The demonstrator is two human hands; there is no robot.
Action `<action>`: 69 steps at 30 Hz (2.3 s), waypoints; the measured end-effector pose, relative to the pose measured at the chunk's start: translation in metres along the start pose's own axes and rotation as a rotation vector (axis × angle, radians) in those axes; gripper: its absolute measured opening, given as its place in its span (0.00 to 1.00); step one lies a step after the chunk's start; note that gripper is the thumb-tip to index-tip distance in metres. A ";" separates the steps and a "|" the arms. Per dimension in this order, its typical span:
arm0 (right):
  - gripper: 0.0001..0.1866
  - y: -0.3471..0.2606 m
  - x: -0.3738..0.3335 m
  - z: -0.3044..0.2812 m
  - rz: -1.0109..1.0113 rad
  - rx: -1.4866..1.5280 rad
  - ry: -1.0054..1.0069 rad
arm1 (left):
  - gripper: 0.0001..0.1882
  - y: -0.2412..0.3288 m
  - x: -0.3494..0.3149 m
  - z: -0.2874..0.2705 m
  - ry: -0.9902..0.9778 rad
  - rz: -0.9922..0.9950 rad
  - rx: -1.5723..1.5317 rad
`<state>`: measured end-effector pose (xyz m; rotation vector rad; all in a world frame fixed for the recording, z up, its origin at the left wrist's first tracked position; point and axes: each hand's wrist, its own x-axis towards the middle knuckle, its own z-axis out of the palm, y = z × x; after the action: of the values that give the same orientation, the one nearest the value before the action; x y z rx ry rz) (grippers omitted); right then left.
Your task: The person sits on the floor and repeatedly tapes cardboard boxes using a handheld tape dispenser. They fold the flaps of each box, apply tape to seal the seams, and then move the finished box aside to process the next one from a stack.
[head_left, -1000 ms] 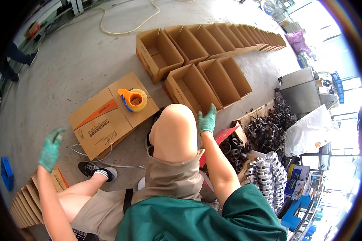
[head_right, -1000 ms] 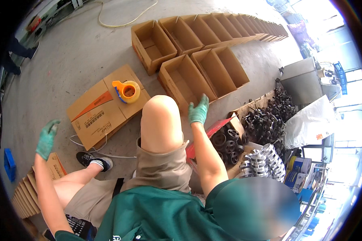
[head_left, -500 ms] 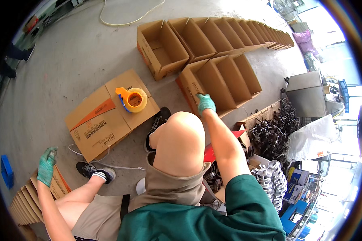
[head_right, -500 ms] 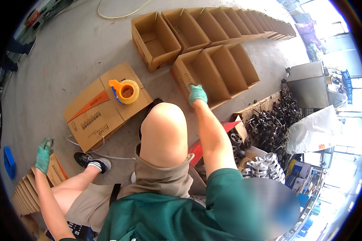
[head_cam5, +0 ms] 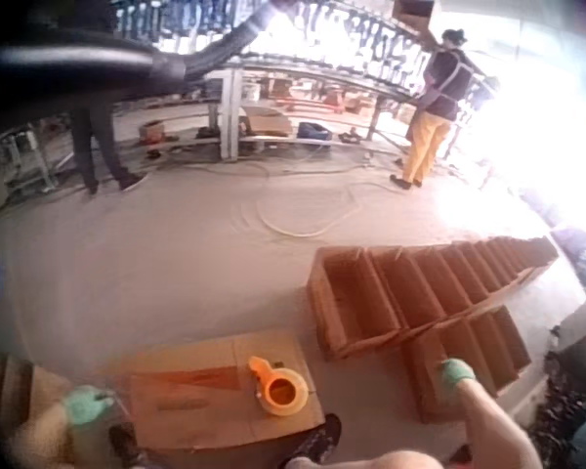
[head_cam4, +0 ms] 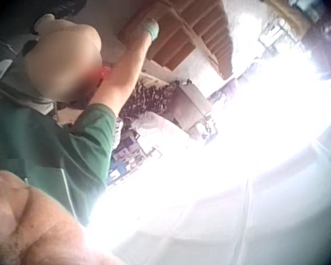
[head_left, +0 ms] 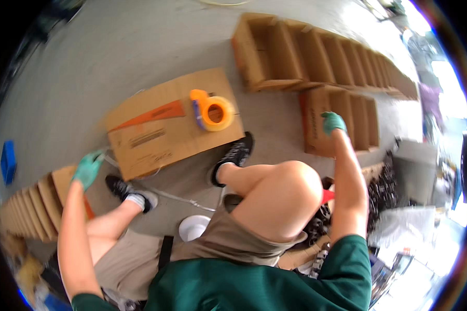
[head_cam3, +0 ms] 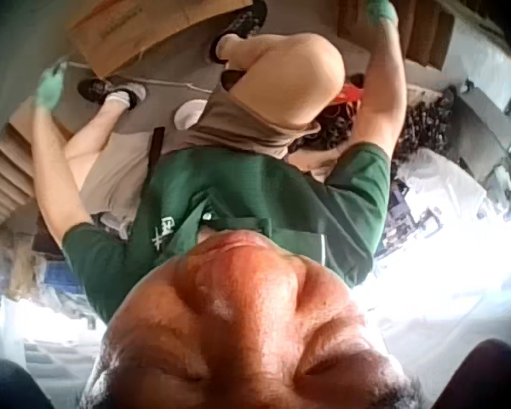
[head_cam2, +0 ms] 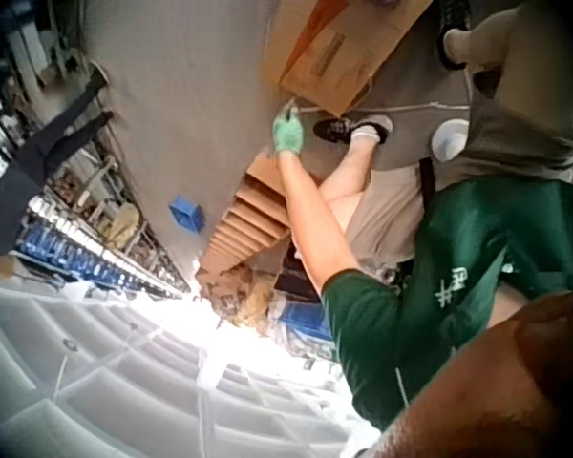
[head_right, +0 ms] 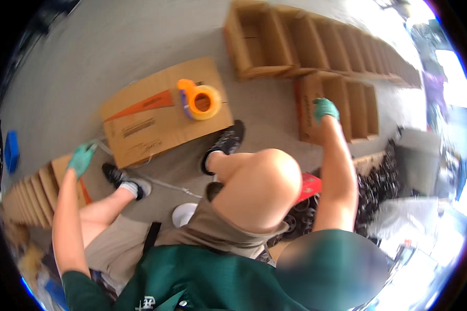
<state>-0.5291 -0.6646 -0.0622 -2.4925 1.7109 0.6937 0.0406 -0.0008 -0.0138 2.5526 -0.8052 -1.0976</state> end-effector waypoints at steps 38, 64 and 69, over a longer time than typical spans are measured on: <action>0.19 -0.400 -0.178 -0.012 -0.737 -0.232 -0.032 | 0.23 -0.075 -0.004 -0.039 0.709 -0.124 -0.861; 0.19 -0.411 -0.304 -0.142 -1.310 0.550 0.596 | 0.12 -0.025 -0.098 -0.080 0.643 -0.160 -0.545; 0.15 -0.403 -0.305 -0.180 -1.350 0.916 0.419 | 0.11 0.009 -0.104 -0.072 0.680 -0.075 -0.483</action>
<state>-0.1970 -0.2899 0.1290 -2.3038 -0.0477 -0.6048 0.0312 0.0524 0.1012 2.2941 -0.2318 -0.3149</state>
